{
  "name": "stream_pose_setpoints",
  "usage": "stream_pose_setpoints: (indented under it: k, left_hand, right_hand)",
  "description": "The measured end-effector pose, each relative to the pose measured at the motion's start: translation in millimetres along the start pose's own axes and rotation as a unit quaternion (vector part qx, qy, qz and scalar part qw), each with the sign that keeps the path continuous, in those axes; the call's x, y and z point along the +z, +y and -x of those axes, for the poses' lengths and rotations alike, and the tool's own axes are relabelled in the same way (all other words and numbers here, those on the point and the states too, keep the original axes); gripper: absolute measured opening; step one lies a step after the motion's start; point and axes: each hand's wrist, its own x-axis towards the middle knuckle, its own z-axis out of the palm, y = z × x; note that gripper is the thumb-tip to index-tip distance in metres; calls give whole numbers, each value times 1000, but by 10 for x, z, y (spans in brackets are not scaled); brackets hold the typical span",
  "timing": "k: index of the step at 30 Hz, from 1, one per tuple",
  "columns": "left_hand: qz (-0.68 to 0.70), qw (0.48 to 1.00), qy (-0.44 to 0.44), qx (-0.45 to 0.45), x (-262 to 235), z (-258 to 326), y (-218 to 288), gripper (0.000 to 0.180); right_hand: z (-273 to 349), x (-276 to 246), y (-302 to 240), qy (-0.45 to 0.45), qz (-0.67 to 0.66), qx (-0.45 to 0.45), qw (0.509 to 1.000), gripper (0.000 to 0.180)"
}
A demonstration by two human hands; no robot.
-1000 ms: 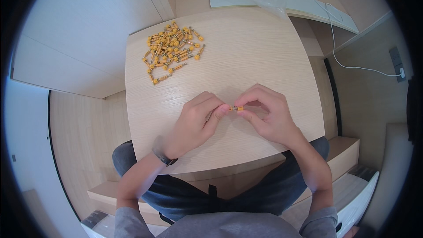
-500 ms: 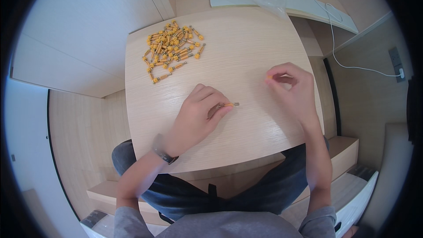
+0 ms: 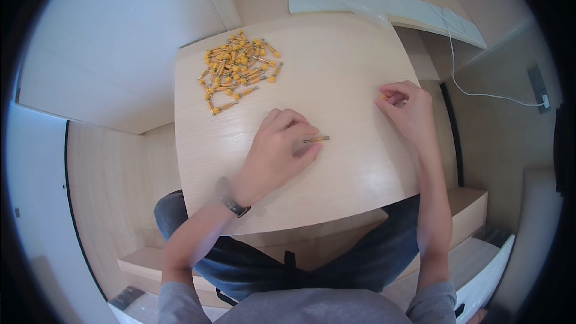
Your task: The person pours small yellow cylindrical components from a plastic bag onto a wooden desk. They then pick up the components one by one, separate the yellow plastic caps from the metal bodies, and arrange the metal bodies into a neat rectangular grid on the table surface.
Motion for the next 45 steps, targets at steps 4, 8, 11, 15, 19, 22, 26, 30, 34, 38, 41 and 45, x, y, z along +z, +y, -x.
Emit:
stream_pose_setpoints:
  k: [4,8,11,15,19,22,26,30,34,38,41,45]
  left_hand:
    - [-3,999,26,-37,-280,-8,-76,21]
    - [-117,983,94,-106,-811,-84,-375,19]
    - [-184,971,84,-127,-1025,-53,-445,16]
    - [-218,968,47,-114,-979,6,-476,12]
    - [-225,966,29,-122,-919,-4,-454,10]
    - [-149,980,32,-127,-874,-49,-355,8]
    - [191,973,15,-127,-593,-23,-149,12]
    - [423,895,22,-138,-229,106,100,21]
    - [404,903,9,-144,-178,149,20,21]
    - [261,959,-16,-112,-229,145,35,16]
    - [188,969,-24,-161,-213,127,149,11]
    - [194,966,11,-170,-122,169,141,11]
  right_hand:
    - [50,6,-178,36,-18,0,999,27]
    - [78,-9,-323,43,-28,-8,999,22]
    - [86,-1,-343,42,-37,-17,998,21]
    - [103,-4,-321,45,-39,-38,997,18]
    - [121,14,-348,44,-51,-50,996,16]
    - [186,25,-414,26,-81,-55,995,13]
    - [437,227,-669,-100,-179,-15,979,13]
    - [689,418,-867,-266,-356,69,893,16]
    - [714,418,-907,-277,-406,111,864,15]
    - [694,422,-866,-231,-404,99,879,12]
    - [702,464,-826,-180,-380,46,906,10]
    - [714,453,-964,-145,-349,20,926,11]
